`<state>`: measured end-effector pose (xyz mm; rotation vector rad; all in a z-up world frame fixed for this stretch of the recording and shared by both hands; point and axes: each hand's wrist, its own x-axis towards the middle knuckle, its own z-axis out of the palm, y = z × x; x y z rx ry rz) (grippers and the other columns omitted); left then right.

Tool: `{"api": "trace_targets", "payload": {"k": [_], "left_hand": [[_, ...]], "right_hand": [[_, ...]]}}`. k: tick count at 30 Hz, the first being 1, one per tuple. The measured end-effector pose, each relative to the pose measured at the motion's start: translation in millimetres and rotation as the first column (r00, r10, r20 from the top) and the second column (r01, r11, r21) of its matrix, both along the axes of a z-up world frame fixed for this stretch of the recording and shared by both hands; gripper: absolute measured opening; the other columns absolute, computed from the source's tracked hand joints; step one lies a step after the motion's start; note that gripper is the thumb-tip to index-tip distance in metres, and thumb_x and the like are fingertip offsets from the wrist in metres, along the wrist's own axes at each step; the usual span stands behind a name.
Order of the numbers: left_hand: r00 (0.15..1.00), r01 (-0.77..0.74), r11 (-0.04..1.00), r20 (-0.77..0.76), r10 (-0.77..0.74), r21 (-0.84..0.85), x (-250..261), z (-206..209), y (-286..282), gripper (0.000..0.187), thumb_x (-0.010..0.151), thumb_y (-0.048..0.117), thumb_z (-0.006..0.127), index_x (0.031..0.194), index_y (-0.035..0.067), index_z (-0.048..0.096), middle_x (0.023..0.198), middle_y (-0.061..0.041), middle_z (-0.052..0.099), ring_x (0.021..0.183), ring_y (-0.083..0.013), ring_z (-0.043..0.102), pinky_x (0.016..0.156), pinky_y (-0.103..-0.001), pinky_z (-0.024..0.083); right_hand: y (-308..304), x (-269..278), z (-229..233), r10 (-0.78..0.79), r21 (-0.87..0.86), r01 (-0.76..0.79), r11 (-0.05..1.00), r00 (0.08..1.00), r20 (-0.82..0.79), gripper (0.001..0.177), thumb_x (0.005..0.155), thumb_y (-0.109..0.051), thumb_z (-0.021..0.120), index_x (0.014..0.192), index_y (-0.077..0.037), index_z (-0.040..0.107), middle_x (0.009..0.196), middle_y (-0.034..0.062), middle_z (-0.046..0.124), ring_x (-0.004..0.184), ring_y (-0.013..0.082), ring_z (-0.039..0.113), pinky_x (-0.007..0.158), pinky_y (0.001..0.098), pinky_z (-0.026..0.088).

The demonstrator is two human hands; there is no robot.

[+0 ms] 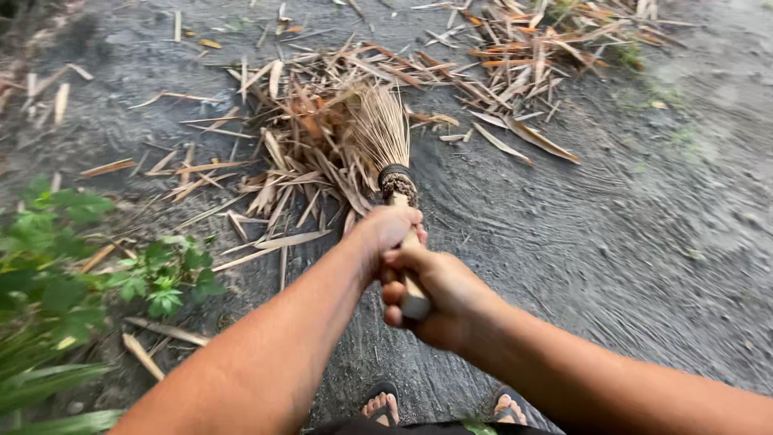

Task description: The person sweeps dry leaves across the ground into a pile using a handheld broom.

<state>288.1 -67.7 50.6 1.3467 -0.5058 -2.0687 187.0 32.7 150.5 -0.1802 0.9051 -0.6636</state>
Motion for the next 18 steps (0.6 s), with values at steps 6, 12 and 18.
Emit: {"api": "trace_targets", "payload": {"k": [6, 12, 18], "left_hand": [[0.905, 0.082, 0.982, -0.426, -0.002, 0.170, -29, -5, 18, 0.015, 0.095, 0.017, 0.059, 0.085, 0.006, 0.054, 0.071, -0.009, 0.060, 0.061, -0.0207, 0.060, 0.056, -0.034, 0.054], [0.968, 0.238, 0.969, -0.106, -0.229, 0.072, 77, -84, 75, 0.018, 0.084, 0.016, 0.057, 0.070, 0.005, 0.059, 0.072, -0.011, 0.064, 0.065, -0.0237, 0.061, 0.069, -0.036, 0.053], [0.988, -0.073, 0.997, 0.139, 0.071, 0.005, 150, -51, 10, 0.013, 0.080, 0.015, 0.057, 0.071, 0.005, 0.057, 0.069, -0.013, 0.059, 0.058, -0.0254, 0.056, 0.057, -0.042, 0.050]], "right_hand": [[55, 0, 77, 0.013, 0.173, 0.009, 0.985, 0.992, -0.127, 0.008, 0.091, -0.019, 0.058, 0.095, -0.013, 0.055, 0.063, 0.0041, 0.055, 0.050, 0.0165, 0.054, 0.048, 0.0352, 0.050], [60, 67, 64, 0.268, 0.386, -0.257, 0.886, 0.963, 0.028, 0.010, 0.095, -0.017, 0.056, 0.100, -0.009, 0.058, 0.069, 0.0043, 0.061, 0.059, 0.0182, 0.063, 0.056, 0.0389, 0.059], [5, 95, 24, 0.424, 0.061, -0.439, 0.896, 0.889, 0.176, 0.005, 0.094, -0.012, 0.057, 0.099, -0.014, 0.057, 0.070, -0.0008, 0.062, 0.059, 0.0116, 0.063, 0.045, 0.0295, 0.050]]}}
